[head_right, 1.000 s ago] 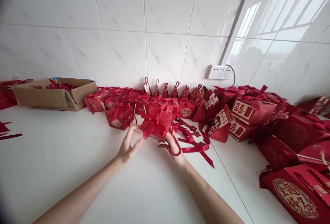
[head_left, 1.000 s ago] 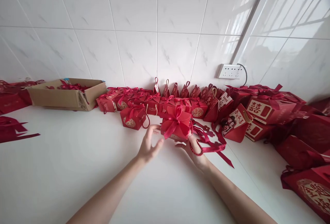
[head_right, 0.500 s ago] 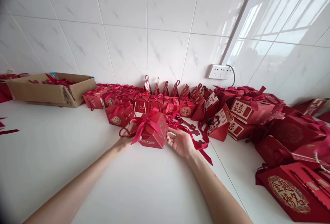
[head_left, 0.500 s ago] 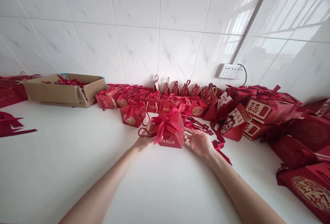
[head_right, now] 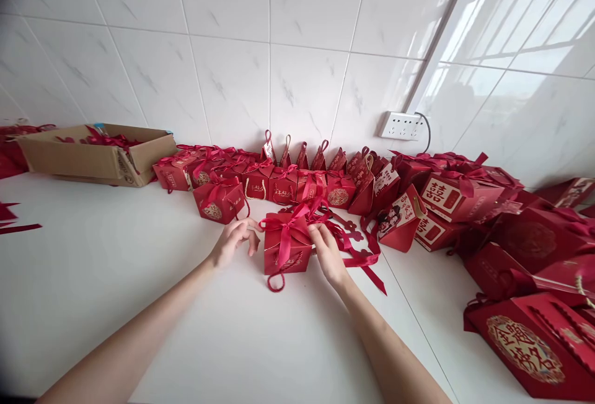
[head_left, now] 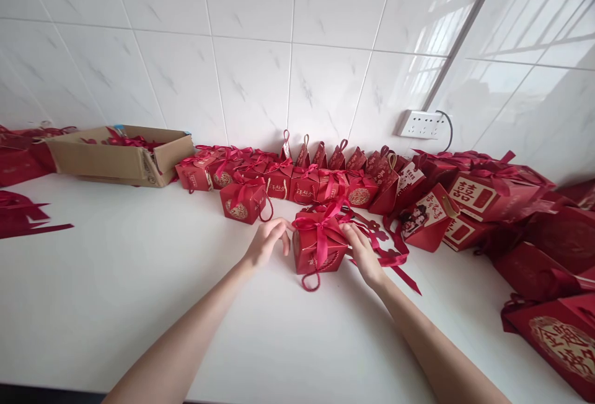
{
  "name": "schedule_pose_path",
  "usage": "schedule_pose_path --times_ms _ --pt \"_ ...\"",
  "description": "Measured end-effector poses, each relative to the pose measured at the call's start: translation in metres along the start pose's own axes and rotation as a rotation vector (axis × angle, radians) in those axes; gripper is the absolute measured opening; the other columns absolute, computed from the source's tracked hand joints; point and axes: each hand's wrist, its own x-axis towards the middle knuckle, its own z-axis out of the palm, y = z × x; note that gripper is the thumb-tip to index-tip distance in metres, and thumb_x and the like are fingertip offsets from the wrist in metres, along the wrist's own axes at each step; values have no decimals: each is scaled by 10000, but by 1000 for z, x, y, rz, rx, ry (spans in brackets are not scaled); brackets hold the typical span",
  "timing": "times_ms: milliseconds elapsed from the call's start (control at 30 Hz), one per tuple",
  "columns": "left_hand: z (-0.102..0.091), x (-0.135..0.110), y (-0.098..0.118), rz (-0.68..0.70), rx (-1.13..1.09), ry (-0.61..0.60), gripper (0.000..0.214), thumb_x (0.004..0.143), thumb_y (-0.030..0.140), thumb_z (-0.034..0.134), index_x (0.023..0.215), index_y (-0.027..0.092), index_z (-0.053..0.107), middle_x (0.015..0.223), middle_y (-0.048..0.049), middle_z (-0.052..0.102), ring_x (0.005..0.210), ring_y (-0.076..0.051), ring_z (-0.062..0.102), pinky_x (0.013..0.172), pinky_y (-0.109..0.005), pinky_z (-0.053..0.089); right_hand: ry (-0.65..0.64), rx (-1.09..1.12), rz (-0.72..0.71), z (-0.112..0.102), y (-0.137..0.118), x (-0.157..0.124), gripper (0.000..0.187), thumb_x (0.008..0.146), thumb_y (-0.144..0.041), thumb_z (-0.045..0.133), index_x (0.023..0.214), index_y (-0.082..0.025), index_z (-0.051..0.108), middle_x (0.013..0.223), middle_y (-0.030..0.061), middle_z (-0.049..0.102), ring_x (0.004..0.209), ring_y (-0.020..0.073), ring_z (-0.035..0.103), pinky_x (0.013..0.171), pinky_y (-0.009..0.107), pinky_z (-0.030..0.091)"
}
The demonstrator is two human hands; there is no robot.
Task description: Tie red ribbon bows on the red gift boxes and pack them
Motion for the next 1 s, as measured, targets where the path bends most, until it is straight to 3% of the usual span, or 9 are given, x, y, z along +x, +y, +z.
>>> schedule_pose_path --times_ms 67,133,267,333,500,633,800,900,1000 --pt "4 0 3 -35 47 52 486 747 663 477 698 179 466 499 31 481 530 -140 475 614 -287 368 -42 -9 -42 3 -2 -2 382 743 -601 612 748 -225 546 709 -27 520 654 144 463 625 274 381" --pt "11 -2 6 -37 96 131 422 727 592 555 710 188 432 618 21 505 609 -140 486 625 -278 367 -70 -5 -69 7 -4 -4 421 711 -597 650 654 -206 504 639 -38 470 610 126 410 598 267 344" --pt "25 -7 15 4 219 365 489 626 457 683 966 186 461 1094 -81 499 1050 -236 480 912 -369 372 -126 21 -96 11 -8 -7 466 706 -582 667 565 -192 454 576 -42 420 567 109 346 562 266 288" --pt "29 -9 21 -19 180 348 622 592 406 722 1090 190 418 1219 -112 441 1168 -270 432 992 -412 334 -158 53 -84 12 -10 -9 458 711 -564 677 560 -190 460 570 -39 425 558 106 346 554 267 286" --pt "28 -11 27 -111 -6 84 610 696 313 674 1188 199 333 1061 -77 584 998 -228 570 942 -409 403 -216 197 -18 12 -10 -9 425 713 -523 692 566 -195 466 612 -15 496 601 129 444 609 289 392" --pt "25 -9 27 -109 23 99 427 702 292 643 1080 193 471 1010 -58 593 980 -219 568 905 -370 418 -176 324 4 8 -9 -5 384 714 -466 703 567 -199 470 646 -5 514 655 142 471 644 292 422" --pt "22 -6 32 -125 56 127 180 713 305 610 840 185 568 845 -22 583 817 -179 570 726 -295 450 -129 400 28 5 -7 -2 327 688 -400 737 576 -194 508 619 -20 480 623 126 447 644 272 413" --pt "23 -7 35 -127 52 128 154 719 312 603 758 176 541 765 3 544 710 -139 533 644 -259 426 -131 412 40 5 -8 -3 335 670 -392 749 556 -190 507 613 -18 478 610 123 438 624 268 406" --pt "21 -7 32 -157 -2 109 213 720 337 610 842 180 534 784 6 535 681 -121 514 603 -240 405 -138 418 48 6 -8 -3 338 656 -388 756 546 -189 505 623 -12 488 610 126 439 614 266 406"
